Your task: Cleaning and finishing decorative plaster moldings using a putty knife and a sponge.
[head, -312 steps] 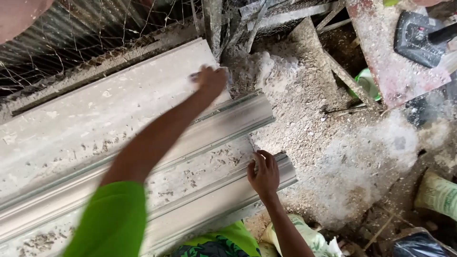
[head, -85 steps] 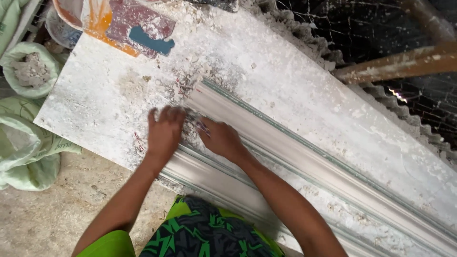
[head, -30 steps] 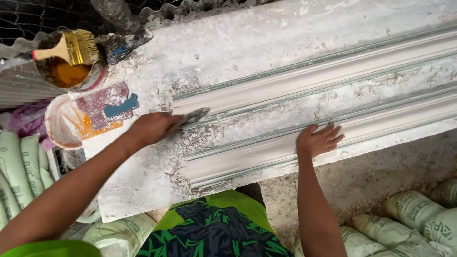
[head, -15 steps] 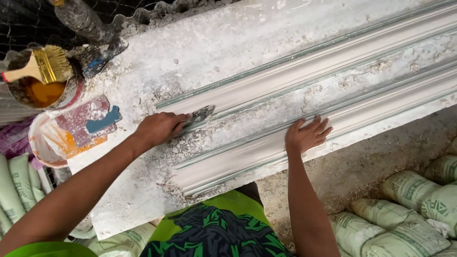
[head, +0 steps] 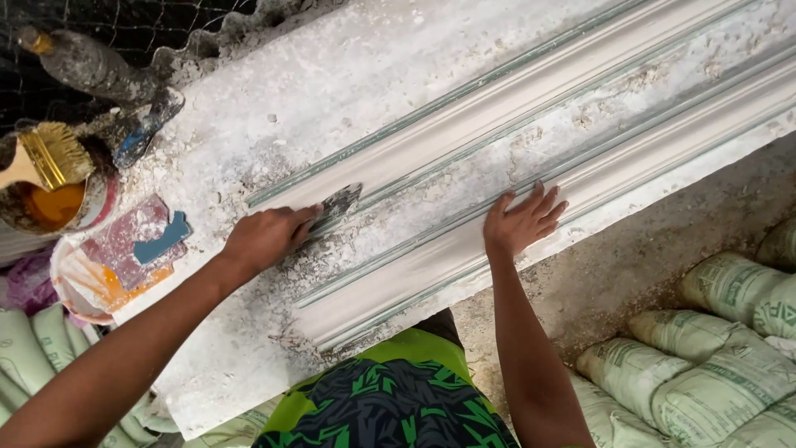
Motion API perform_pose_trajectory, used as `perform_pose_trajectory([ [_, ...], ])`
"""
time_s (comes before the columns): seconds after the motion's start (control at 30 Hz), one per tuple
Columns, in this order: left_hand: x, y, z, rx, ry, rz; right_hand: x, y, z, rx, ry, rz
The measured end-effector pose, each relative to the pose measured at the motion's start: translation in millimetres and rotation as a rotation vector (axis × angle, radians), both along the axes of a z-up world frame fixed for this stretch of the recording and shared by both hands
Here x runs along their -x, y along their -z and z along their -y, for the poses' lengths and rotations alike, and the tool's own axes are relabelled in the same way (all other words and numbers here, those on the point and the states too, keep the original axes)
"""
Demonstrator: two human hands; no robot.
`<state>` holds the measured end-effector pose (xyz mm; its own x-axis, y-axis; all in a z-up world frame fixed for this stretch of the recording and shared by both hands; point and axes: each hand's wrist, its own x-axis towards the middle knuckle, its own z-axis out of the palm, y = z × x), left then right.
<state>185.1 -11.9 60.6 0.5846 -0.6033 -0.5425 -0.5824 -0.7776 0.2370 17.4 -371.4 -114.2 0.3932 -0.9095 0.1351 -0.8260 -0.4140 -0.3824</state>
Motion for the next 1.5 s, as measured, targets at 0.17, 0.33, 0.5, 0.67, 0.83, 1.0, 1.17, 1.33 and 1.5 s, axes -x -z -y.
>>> perform_pose_trajectory([
  [0.17, -12, 34, 104, 0.125, 0.051, 0.008, -1, -3, -2, 0.008, 0.002, -0.014],
  [0.33, -19, 100, 249, 0.382, 0.062, 0.132, 8, 6, 1, 0.050, -0.018, -0.053],
  [0.5, -17, 37, 195, 0.269, 0.075, 0.050, 2, 4, 4, -0.034, -0.040, -0.011],
  [0.67, 1, -8, 89, -0.004, -0.023, -0.001, 4, 2, -3, -0.089, -0.026, 0.015],
  [0.83, -15, -14, 165, -0.173, -0.066, -0.051, 5, -11, 4, -0.185, -0.051, 0.051],
  [1.0, -39, 51, 378, 0.110, 0.066, 0.137, 26, -36, 24, -0.653, -0.268, 0.110],
  [1.17, -61, 107, 547, 0.277, 0.080, 0.200, 63, -79, 103, -0.972, -0.569, 0.190],
  [1.33, -37, 38, 492, 0.136, 0.099, 0.144, 38, -31, 272, -0.378, -0.793, 0.327],
  [1.5, -8, -13, 351, -0.113, -0.028, 0.057, 2, 15, 423, -0.015, -0.527, 0.221],
])
